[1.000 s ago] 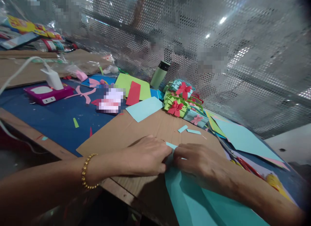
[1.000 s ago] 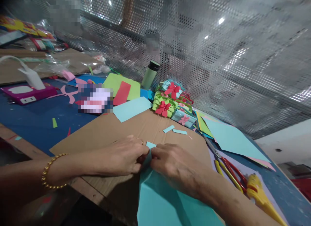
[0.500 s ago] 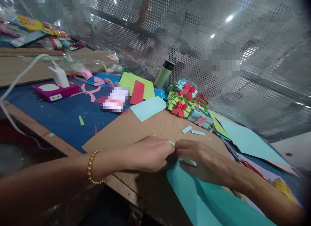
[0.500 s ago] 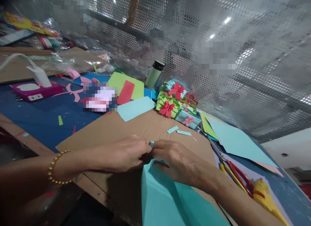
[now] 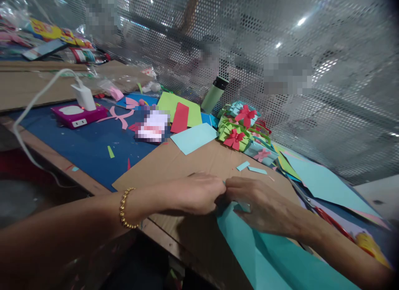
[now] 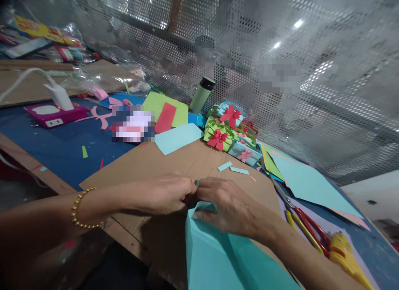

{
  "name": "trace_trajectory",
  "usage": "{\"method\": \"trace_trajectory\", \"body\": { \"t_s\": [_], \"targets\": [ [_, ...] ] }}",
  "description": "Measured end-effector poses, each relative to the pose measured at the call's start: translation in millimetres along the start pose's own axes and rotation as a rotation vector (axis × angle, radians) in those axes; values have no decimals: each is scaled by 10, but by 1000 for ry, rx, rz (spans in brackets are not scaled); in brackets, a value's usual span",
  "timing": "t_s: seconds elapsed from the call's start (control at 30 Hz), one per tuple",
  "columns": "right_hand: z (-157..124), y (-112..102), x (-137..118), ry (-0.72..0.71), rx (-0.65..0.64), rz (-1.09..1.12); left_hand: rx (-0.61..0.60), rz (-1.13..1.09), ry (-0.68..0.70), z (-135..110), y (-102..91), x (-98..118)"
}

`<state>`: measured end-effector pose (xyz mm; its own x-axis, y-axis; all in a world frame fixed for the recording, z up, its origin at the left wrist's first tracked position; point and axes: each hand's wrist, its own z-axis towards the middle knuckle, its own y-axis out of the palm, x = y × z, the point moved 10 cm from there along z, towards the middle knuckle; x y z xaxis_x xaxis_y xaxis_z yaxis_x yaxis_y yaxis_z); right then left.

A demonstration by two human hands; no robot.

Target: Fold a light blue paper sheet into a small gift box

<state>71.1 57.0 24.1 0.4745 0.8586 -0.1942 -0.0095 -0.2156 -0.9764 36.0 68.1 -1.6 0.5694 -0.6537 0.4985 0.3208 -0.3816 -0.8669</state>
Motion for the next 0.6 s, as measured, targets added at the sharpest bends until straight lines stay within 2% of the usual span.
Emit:
{"method": "trace_trajectory", "body": {
  "t_s": [0.17,0.3,0.53,0.6],
  "targets": [
    [19,9,-2,47,-23,7,-56,-19,-11,-23,10,-4],
    [48,33,3,67,-45,13,-54,-8,5,-21,-7,9],
    [74,30,119,137,-26,60,-117,-58,-10,-97,-42,17],
    [72,20,165,152,-16,62,-76,-103,-11,-100,-83,-18]
  ]
}}
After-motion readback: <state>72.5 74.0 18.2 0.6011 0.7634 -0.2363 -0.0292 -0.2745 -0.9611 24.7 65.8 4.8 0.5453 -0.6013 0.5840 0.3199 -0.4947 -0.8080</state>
